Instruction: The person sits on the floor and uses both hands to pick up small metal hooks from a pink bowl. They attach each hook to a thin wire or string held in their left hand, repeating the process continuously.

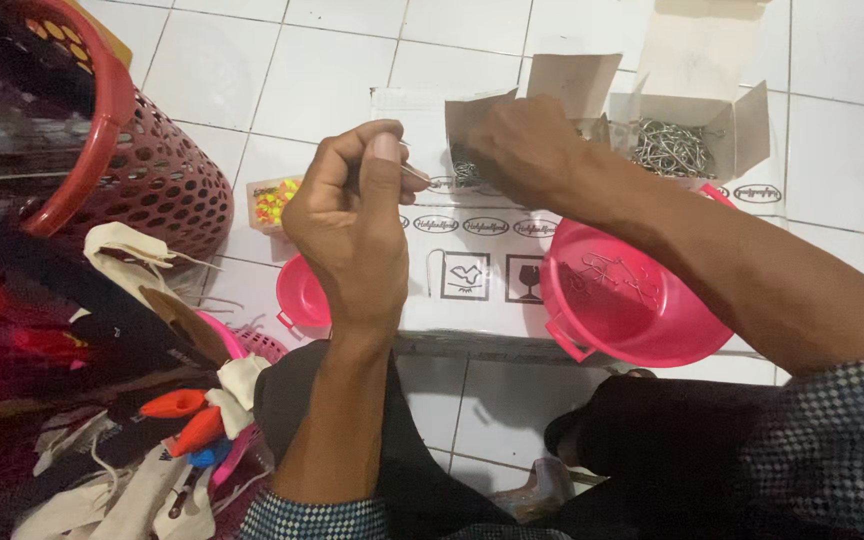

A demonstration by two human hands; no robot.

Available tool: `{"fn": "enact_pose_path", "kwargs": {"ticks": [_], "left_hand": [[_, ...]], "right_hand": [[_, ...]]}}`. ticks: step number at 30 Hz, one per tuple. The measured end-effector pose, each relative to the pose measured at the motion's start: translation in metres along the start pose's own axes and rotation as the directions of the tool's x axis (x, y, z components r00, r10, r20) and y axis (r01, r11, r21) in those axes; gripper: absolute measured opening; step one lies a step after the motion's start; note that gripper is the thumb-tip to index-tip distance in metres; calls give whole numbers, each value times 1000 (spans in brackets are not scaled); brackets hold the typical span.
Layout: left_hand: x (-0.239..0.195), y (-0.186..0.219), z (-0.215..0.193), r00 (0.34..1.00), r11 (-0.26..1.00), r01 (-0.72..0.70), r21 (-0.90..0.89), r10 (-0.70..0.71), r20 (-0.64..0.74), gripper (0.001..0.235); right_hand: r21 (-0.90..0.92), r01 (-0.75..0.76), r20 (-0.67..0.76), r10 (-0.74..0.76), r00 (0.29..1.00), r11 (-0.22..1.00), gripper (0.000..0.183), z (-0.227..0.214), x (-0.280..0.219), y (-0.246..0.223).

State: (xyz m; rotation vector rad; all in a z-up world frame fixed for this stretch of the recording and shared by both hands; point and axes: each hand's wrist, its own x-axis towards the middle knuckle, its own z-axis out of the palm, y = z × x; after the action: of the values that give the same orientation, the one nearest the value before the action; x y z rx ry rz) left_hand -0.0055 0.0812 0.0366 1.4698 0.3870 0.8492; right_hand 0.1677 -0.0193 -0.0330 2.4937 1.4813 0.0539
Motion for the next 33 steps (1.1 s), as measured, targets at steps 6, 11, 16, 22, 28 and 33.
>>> {"fn": "enact_pose_path", "kwargs": {"ticks": [6,11,16,22,28,33], "left_hand": [[-2,2,0,998,991,-48,126,43,46,23],[-12,4,7,993,993,-71,99,61,99,19],[-26,2,18,976,983,-102,155,69,206,21],[-32,-10,31,953,963,-180,199,121,278,19],[-34,-9,33,948,958,-195,212,128,293,18],[-33,-9,31,935,940,-243,237,163,315,19]], "right_hand": [[96,-27,11,26,1000,995,21,-2,-20,17],[333,110,-159,-59,986,937,32,-80,-126,25],[182,-280,706,73,705,942,23,-49,-154,15],[360,-79,347,-55,936,930,20,19,-163,13],[317,-89,280,-3,960,944,13,46,-145,5],[280,-61,221,-2,975,958,16,60,-137,1]]}}
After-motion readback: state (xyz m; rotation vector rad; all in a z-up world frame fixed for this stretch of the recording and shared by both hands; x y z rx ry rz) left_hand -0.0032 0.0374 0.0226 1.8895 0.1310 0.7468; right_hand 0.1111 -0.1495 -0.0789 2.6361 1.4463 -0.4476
